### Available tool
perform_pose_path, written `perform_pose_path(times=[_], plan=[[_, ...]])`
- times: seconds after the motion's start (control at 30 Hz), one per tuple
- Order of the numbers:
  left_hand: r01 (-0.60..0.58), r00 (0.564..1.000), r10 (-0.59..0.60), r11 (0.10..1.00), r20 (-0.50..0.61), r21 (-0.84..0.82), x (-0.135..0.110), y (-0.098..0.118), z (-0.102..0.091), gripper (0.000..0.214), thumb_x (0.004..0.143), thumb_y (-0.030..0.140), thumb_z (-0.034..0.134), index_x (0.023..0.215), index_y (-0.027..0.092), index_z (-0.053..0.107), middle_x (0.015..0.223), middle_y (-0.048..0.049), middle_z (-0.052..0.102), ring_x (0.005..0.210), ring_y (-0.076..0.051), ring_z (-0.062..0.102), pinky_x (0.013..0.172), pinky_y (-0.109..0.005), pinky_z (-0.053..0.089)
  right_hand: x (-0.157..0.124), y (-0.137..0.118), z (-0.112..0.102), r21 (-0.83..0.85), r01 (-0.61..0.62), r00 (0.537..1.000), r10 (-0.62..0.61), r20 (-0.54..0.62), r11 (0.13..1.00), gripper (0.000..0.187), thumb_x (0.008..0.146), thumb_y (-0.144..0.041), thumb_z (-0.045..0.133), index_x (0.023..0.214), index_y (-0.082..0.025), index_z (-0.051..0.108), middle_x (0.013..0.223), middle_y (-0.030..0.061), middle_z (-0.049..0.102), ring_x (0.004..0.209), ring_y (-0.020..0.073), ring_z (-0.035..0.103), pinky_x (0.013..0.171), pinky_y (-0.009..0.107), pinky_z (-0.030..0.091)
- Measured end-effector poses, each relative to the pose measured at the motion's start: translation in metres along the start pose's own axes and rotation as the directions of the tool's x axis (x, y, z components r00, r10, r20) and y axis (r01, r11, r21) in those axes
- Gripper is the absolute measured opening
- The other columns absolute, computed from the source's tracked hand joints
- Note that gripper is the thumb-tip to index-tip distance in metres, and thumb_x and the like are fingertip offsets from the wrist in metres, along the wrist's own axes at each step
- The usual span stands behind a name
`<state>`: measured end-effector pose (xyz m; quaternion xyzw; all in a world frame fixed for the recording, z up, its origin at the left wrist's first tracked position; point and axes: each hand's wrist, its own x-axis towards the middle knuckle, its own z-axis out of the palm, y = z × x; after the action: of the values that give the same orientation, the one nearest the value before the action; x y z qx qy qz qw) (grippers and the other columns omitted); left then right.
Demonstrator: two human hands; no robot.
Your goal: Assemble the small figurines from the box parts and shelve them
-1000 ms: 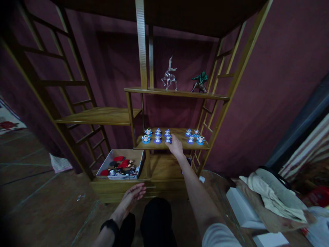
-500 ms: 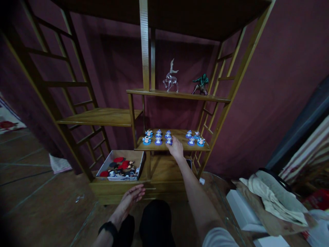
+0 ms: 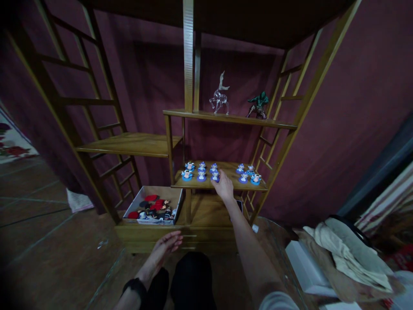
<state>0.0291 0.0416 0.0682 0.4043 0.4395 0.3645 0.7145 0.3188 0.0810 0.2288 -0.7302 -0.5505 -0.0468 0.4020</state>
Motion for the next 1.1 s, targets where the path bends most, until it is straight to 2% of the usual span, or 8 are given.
perform_pose_path(times=[0.2,0.37,0.47,0.53,0.63,0.73,0.9,1.1], plan=[[-0.061,0.997,0.060,0.998,-0.051,-0.025,-0.006,0.002,-0.006,0.041,0.060,0.033,0.074,0.094,0.013,0.066,0.094,-0.0133,0.068,0.078,-0.018,0.064,0.069,-0.027,0.046,-0.009,-0.006,-0.005,0.117,0.000,0.997,0.009,-0.077,0.993,0.057,0.075,-0.035,0.054,0.127,-0.018,0.038,0.109,0.0095,0.062,0.100,0.0249,0.058,0.089,0.039,0.043],[-0.139,0.981,0.126,0.986,-0.148,-0.087,-0.012,0.005,-0.016,0.042,0.057,0.031,0.075,0.094,0.013,0.066,0.089,-0.0114,0.069,0.075,-0.018,0.064,0.066,-0.025,0.047,-0.065,-0.018,0.004,0.410,0.096,0.944,0.047,-0.325,0.907,0.035,0.083,-0.026,0.037,0.116,-0.024,0.047,0.113,0.0080,0.059,0.104,0.0200,0.055,0.093,0.036,0.042],[-0.186,0.960,0.141,0.967,-0.242,-0.176,-0.011,0.004,-0.025,0.037,0.058,0.025,0.075,0.092,0.012,0.065,0.086,-0.0103,0.069,0.072,-0.016,0.064,0.063,-0.024,0.047,-0.118,-0.024,0.035,0.559,0.029,0.977,0.096,-0.193,0.829,0.026,0.081,-0.027,0.039,0.101,-0.030,0.056,0.102,0.0049,0.061,0.095,0.0205,0.059,0.086,0.035,0.046],[-0.196,0.935,0.111,0.954,-0.337,-0.229,-0.008,0.004,-0.032,0.030,0.059,0.017,0.073,0.088,0.012,0.064,0.080,-0.0091,0.069,0.066,-0.014,0.063,0.061,-0.024,0.047,-0.151,-0.030,0.064,0.639,-0.097,0.993,0.119,0.008,0.763,0.021,0.078,-0.028,0.043,0.090,-0.028,0.060,0.090,0.0048,0.063,0.083,0.0204,0.060,0.073,0.034,0.050],[-0.207,0.893,0.056,0.933,-0.447,-0.295,0.000,0.013,-0.040,0.024,0.062,0.005,0.067,0.085,0.013,0.062,0.075,-0.0073,0.068,0.060,-0.012,0.062,0.056,-0.022,0.047,-0.179,-0.041,0.107,0.699,-0.250,0.963,0.094,0.254,0.670,0.019,0.075,-0.029,0.046,0.078,-0.024,0.063,0.074,0.0028,0.061,0.067,0.0168,0.057,0.055,0.027,0.046],[-0.297,0.856,0.083,0.887,-0.511,-0.353,0.017,0.039,-0.044,0.025,0.065,0.000,0.061,0.086,0.014,0.061,0.076,-0.0059,0.067,0.060,-0.011,0.062,0.054,-0.020,0.047,-0.177,-0.058,0.138,0.720,-0.359,0.920,0.097,0.379,0.594,0.018,0.073,-0.029,0.047,0.077,-0.023,0.064,0.071,0.0006,0.059,0.060,0.0131,0.053,0.050,0.023,0.043],[-0.445,0.791,0.080,0.755,-0.606,-0.482,0.062,0.089,-0.058,0.023,0.071,-0.003,0.052,0.087,0.014,0.055,0.074,-0.0047,0.063,0.060,-0.009,0.062,0.054,-0.018,0.047,-0.146,-0.081,0.175,0.727,-0.422,0.890,0.094,0.446,0.542,0.019,0.072,-0.031,0.046,0.072,-0.021,0.063,0.059,-0.0028,0.054,0.048,0.0096,0.046,0.045,0.021,0.038],[-0.431,0.772,-0.051,0.691,-0.634,-0.580,0.099,0.093,-0.094,0.029,0.070,-0.005,0.046,0.090,0.015,0.052,0.069,-0.0013,0.059,0.055,-0.007,0.058,0.050,-0.015,0.045,-0.126,-0.092,0.218,0.726,-0.473,0.860,0.080,0.505,0.499,0.020,0.071,-0.032,0.046,0.067,-0.020,0.062,0.055,-0.0046,0.050,0.041,0.0073,0.041,0.040,0.019,0.035]])
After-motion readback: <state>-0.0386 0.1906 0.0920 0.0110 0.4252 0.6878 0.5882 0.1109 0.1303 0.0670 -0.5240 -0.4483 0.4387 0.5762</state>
